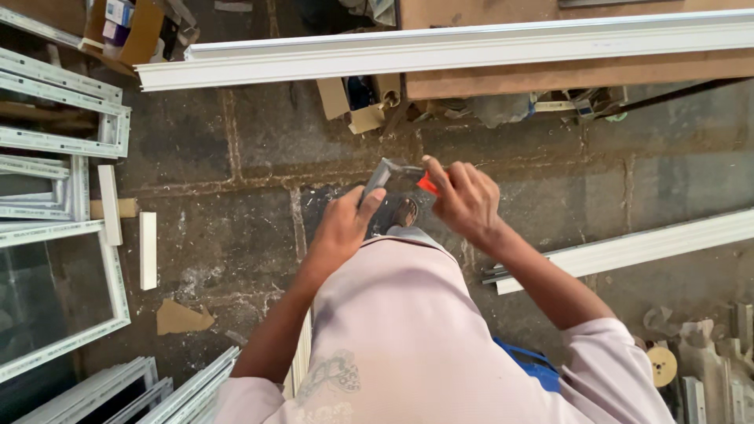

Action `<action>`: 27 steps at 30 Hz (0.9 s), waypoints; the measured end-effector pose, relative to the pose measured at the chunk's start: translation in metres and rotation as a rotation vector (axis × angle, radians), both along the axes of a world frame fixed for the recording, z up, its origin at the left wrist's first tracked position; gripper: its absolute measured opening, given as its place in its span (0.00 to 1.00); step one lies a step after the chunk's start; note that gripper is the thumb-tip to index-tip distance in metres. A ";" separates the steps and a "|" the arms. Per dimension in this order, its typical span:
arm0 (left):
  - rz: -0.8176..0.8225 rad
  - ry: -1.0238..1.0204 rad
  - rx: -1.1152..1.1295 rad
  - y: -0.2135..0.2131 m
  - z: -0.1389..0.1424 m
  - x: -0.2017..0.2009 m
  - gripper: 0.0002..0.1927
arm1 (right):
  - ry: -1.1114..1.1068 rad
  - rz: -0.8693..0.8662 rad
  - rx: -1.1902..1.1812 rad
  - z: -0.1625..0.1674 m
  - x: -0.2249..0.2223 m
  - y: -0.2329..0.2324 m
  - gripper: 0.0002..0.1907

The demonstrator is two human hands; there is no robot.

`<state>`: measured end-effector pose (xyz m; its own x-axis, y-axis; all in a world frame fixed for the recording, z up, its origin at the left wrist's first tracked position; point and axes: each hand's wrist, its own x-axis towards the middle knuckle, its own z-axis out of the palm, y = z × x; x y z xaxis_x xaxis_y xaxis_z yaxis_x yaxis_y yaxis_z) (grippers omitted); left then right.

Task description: The person cuts a grey metal profile strip with pliers, then measures a long white window frame profile with a tape measure and marks it. The person then uses a power drill to drive screws along the white profile on the workbench, holding the strip steady with the other hand.

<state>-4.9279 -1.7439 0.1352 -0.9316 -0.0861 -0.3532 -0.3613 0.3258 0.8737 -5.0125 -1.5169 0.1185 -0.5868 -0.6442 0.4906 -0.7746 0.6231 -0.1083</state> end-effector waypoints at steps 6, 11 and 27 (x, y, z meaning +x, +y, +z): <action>0.005 0.051 -0.051 -0.002 0.002 -0.012 0.33 | -0.178 -0.025 -0.038 -0.003 -0.012 -0.003 0.33; -0.031 0.154 -0.039 -0.006 0.003 0.004 0.31 | -1.377 0.269 -0.572 -0.011 0.014 0.001 0.29; 0.049 0.002 -0.216 -0.036 -0.044 -0.001 0.34 | -1.577 -0.155 -0.980 -0.036 -0.007 0.053 0.36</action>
